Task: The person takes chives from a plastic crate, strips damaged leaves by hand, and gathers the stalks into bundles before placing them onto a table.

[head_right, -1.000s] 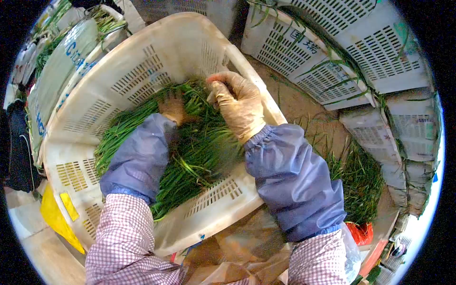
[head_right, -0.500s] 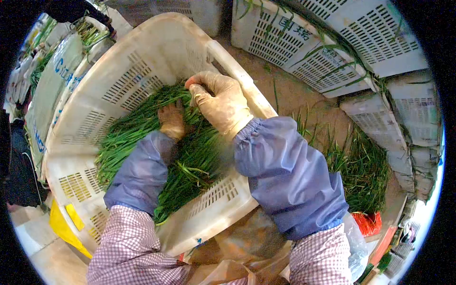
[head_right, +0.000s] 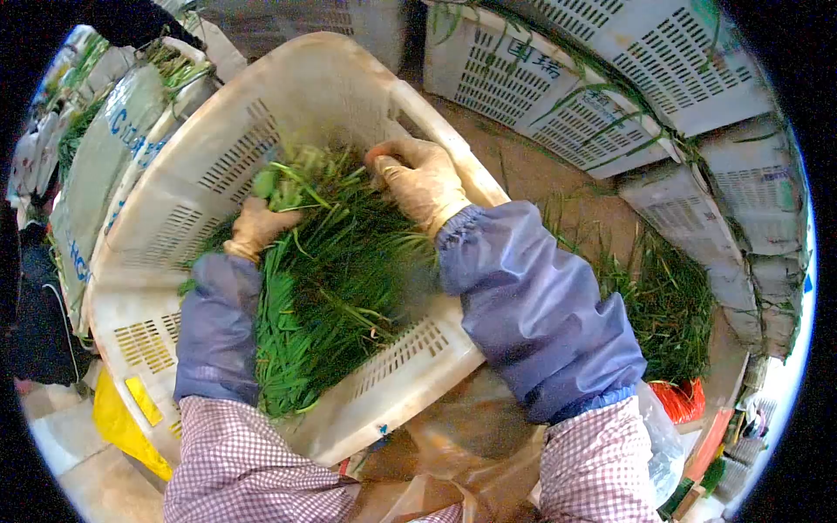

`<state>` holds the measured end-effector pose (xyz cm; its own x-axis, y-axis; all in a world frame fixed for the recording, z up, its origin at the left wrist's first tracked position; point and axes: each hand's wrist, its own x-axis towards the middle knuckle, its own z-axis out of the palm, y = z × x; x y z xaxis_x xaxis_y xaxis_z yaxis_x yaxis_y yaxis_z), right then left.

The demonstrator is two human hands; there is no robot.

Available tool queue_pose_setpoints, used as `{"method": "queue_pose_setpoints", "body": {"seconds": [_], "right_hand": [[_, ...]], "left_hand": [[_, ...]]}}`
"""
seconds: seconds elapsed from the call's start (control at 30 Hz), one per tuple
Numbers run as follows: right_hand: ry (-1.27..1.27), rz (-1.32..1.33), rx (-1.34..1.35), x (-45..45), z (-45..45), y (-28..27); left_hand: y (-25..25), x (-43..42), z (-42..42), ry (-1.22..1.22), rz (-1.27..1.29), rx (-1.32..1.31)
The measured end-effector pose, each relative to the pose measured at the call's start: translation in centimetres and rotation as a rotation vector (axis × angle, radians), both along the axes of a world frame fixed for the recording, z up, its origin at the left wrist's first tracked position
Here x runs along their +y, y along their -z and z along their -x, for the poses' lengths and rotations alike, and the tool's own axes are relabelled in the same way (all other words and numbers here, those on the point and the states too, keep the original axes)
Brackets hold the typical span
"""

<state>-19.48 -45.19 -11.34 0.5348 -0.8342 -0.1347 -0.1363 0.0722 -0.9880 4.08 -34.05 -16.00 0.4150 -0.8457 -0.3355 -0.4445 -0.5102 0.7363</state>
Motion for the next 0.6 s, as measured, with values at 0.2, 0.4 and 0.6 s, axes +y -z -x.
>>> {"method": "queue_pose_setpoints", "body": {"seconds": [0.2,0.4,0.6], "right_hand": [[-0.063,-0.27,0.009,0.9,-1.4,1.2],[0.193,-0.382,-0.027,1.1,-6.6,6.6],[0.062,-0.479,-0.179,2.5,-11.3,8.4]], "left_hand": [[-1.4,4.8,-3.8,-0.011,0.409,0.169],[-2.7,6.4,-5.0,-0.125,0.377,0.369],[-2.4,7.1,-4.5,-0.064,0.468,0.342]]}}
